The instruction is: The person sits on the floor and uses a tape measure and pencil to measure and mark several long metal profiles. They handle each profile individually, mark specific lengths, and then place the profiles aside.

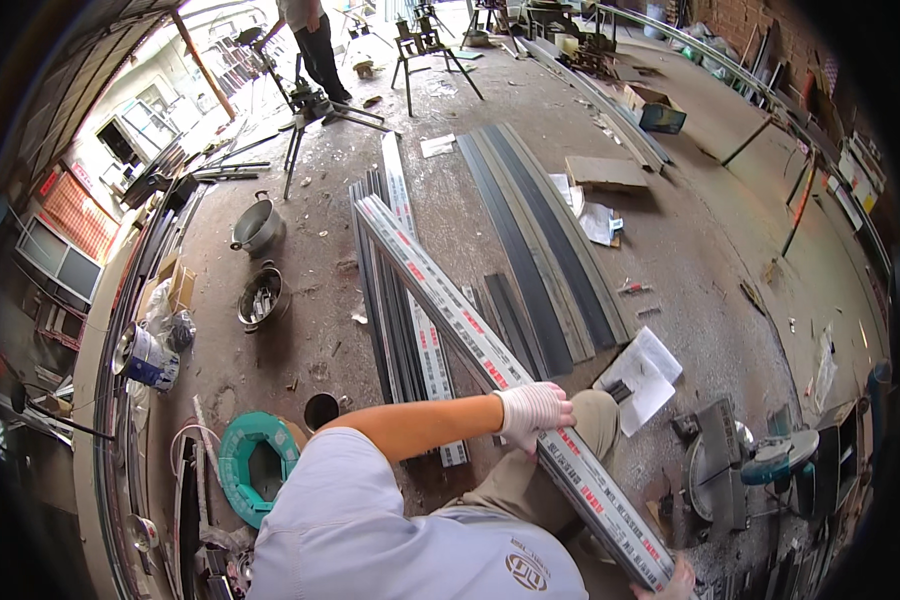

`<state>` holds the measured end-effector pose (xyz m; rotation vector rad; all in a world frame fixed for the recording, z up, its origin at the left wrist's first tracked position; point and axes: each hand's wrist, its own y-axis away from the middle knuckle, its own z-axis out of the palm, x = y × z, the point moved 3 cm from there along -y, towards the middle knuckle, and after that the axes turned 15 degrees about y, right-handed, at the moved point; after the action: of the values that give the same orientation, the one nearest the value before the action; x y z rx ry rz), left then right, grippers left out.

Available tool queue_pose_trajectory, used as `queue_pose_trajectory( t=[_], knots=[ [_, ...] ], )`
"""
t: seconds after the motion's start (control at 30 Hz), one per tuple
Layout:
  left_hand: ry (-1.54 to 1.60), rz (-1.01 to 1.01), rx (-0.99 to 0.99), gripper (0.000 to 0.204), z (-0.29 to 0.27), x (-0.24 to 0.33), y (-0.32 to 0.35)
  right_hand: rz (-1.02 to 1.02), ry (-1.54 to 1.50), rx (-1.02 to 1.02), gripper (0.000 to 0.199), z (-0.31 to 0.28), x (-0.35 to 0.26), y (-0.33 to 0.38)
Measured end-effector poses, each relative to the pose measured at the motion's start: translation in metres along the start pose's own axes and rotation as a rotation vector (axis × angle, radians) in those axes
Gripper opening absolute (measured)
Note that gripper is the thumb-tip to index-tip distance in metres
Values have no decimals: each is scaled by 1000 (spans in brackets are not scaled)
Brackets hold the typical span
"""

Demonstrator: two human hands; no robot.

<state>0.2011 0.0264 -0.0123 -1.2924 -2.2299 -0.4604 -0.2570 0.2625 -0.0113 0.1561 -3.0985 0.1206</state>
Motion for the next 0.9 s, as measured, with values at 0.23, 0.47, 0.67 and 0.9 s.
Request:
queue_pose_trajectory(
  t=[0.23,0.47,0.67,0.9],
  knots=[
    [61,39,-1,90,-7,-42,8,156,3,-132,114,-10,-19,29],
    [2,-17,-47,86,-28,-68,21,137,69,-101,104,-17,-65,8],
    [-57,-144,-62,75,-39,-68,39,82,-61,-95,108,27,-63,-22],
    [-117,-292,-26,83,-47,-65,60,-10,-71,-40,111,27,-69,-64]
  ],
)
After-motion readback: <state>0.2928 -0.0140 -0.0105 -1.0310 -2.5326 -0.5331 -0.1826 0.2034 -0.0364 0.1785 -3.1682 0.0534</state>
